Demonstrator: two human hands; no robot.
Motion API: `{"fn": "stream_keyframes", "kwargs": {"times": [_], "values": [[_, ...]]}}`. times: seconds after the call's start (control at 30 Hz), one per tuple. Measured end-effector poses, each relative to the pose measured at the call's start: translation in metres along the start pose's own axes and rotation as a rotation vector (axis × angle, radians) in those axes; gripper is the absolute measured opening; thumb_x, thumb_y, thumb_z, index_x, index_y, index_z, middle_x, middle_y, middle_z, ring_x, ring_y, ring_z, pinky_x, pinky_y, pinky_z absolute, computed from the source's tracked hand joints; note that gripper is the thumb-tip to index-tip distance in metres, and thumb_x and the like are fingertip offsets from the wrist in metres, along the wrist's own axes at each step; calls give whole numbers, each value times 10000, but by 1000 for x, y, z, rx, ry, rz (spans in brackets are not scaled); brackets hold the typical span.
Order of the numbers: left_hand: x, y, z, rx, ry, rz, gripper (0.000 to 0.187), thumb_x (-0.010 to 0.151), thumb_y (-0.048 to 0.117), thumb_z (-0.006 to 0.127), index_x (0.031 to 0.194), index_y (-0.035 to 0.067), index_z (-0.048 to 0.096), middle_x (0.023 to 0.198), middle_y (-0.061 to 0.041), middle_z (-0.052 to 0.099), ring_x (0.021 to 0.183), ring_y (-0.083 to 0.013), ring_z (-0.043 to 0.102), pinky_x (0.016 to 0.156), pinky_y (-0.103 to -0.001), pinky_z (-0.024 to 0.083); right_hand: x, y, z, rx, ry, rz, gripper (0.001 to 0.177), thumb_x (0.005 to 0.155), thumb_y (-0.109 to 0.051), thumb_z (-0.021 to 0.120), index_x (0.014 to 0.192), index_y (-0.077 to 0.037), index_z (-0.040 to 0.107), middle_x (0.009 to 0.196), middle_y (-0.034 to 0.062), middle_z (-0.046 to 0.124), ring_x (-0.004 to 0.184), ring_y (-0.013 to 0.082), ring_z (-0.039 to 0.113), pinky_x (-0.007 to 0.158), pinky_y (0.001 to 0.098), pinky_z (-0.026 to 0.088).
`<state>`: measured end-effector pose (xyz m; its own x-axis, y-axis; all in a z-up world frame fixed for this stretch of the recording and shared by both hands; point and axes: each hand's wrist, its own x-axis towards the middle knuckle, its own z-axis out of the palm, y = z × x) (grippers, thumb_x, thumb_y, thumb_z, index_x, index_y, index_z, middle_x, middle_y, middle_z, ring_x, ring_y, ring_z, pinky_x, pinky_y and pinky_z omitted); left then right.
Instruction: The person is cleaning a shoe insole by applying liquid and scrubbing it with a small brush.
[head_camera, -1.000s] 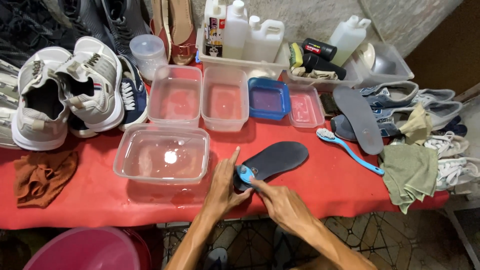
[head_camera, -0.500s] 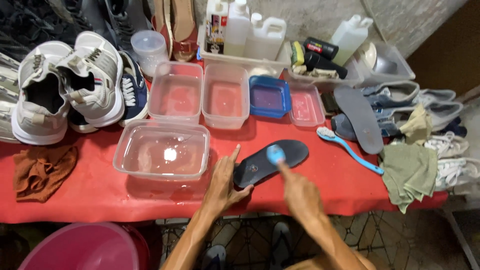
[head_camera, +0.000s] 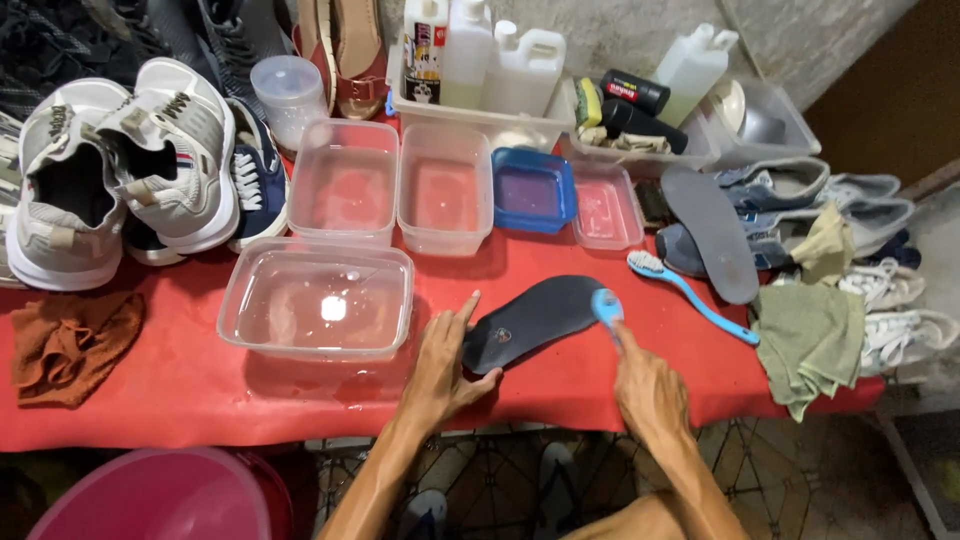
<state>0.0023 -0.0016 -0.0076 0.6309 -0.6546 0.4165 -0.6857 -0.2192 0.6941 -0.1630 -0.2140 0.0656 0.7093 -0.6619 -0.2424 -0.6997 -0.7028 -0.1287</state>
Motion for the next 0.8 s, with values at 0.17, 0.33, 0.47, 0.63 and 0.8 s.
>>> {"fn": "stream_keyframes", "kwargs": {"times": [0.17, 0.33, 0.47, 0.63, 0.8], "values": [[2, 1, -2, -25, -11, 8, 1015, 776, 296, 850, 1607, 101, 301, 1046, -92, 528, 985, -273, 555, 901, -402, 482, -28, -19, 0, 374, -100, -432, 467, 996, -203, 498, 1455, -252, 572, 756, 66, 761, 462, 218, 482, 614, 210, 439], [3, -2, -1, -22, 67, 69, 993, 777, 321, 846, 1582, 51, 330, 1090, -148, 519, 968, -297, 514, 895, -428, 484, 16, -12, -39, 143, 19, -62, 497, 1018, -396, 407, 1509, -438, 473, 1022, 220, 763, 893, 483, 696, 719, 572, 501], [-24, 39, -4, 272, 561, 414, 469, 945, 442, 713, 1264, 107, 640, 1151, -166, 589, 1021, -384, 584, 956, -556, 480, 3, -30, -54, 321, 372, -255, 500, 1029, -314, 449, 1519, -295, 543, 753, 125, 728, 454, 323, 505, 518, 428, 370], [-113, 60, 68, 246, 346, 413, 91, 826, 188, 596, 812, 108, 554, 761, -71, 408, 640, -267, 421, 603, -409, 343, -7, -85, -79, 385, 450, -424, 485, 1037, -297, 485, 1518, -259, 534, 752, 54, 696, 411, 172, 351, 416, 371, 301], [-244, -64, 230, 469, 122, -88, 704, 466, 466, 814, 1109, 226, 660, 952, -69, 551, 732, -314, 554, 553, -502, 445, -14, -162, -92, 271, 293, -464, 503, 986, -312, 526, 1478, -415, 539, 726, 155, 698, 639, 386, 633, 593, 493, 407]]}}
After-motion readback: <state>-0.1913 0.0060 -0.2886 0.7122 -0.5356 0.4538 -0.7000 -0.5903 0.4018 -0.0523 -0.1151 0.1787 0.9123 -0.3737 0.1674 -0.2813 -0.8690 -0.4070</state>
